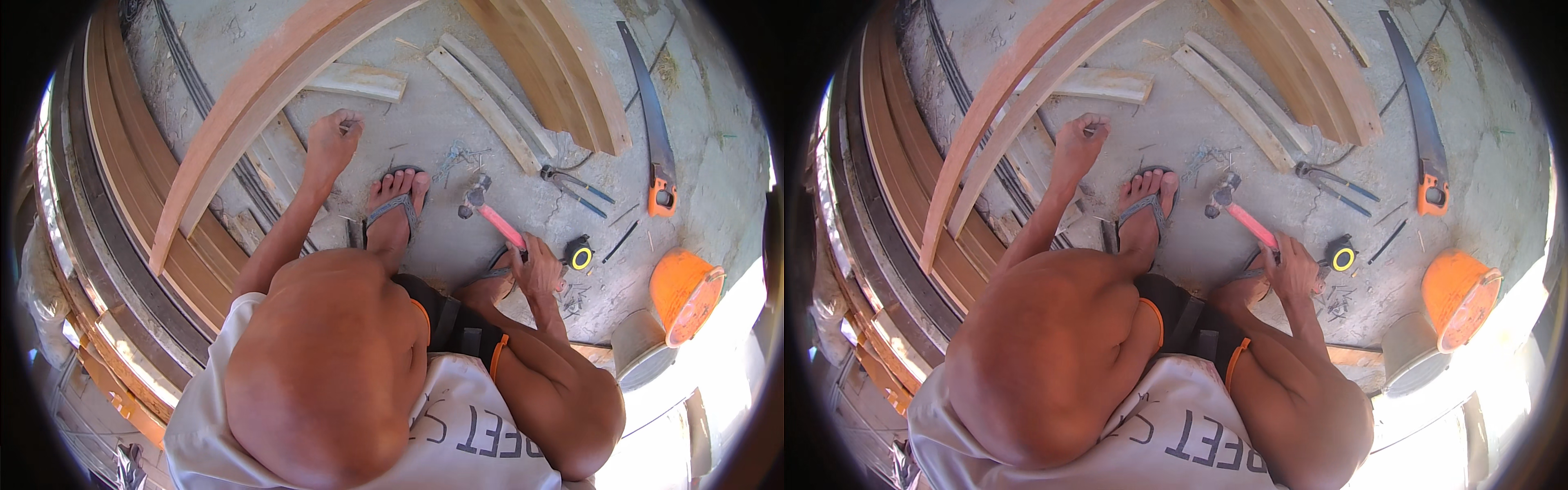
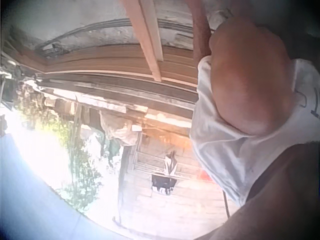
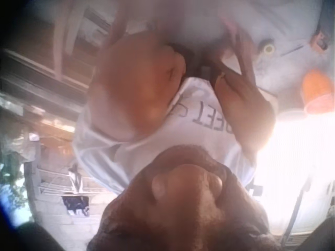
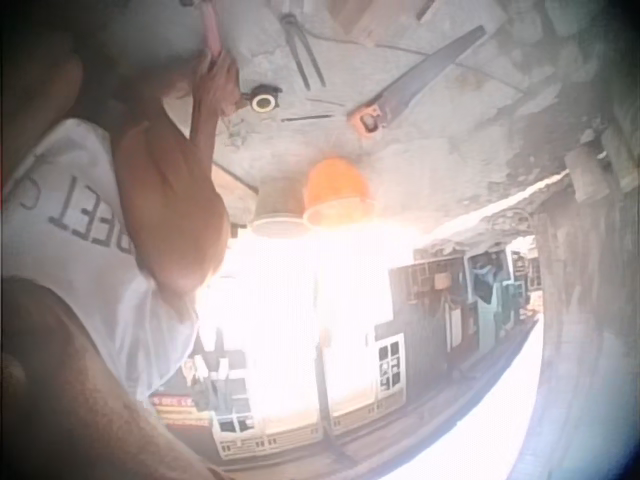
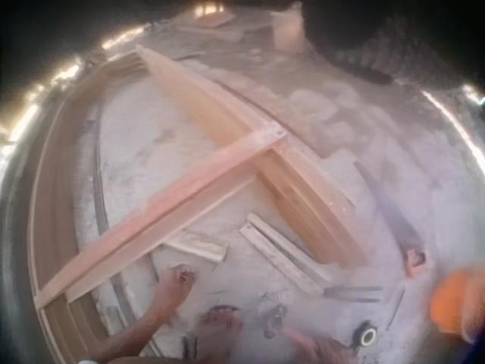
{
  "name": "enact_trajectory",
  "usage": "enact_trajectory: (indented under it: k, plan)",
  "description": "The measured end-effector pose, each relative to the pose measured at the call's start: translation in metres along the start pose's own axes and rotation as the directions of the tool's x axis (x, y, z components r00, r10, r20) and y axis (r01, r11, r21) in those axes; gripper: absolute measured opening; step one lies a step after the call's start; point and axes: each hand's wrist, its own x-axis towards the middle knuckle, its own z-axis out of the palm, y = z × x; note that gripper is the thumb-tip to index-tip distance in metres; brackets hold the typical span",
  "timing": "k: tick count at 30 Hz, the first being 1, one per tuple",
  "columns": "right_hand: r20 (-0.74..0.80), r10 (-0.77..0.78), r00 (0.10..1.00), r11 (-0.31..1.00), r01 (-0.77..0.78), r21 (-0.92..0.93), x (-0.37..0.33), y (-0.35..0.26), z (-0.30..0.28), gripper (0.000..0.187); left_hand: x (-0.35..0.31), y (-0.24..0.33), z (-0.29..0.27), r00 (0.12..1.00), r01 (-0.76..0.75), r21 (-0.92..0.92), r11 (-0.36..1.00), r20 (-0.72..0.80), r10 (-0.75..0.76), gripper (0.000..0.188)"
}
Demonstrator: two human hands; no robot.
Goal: The person measures and marks wooden planks using a tape measure and pencil. They then use a hammer to drive nails into the marked spots on the wood, assembling a curved wooden frame structure on the floor.
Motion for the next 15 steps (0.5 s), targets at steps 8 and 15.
enact_trajectory:
  k: [8,15]
  plan:
    - [-0.011,-0.135,0.991,0.988,0.133,-0.078,0.013,0.011,0.007,0.038,-0.025,-0.026,0.038,0.994,-0.111,0.085,0.99,0.008,0.11,0.025]
    - [0.028,-0.083,0.996,0.995,0.084,-0.055,0.024,0.011,-0.002,0.037,0.022,0.002,0.04,0.979,-0.147,-0.065,0.987,-0.153,0.136,0.032]
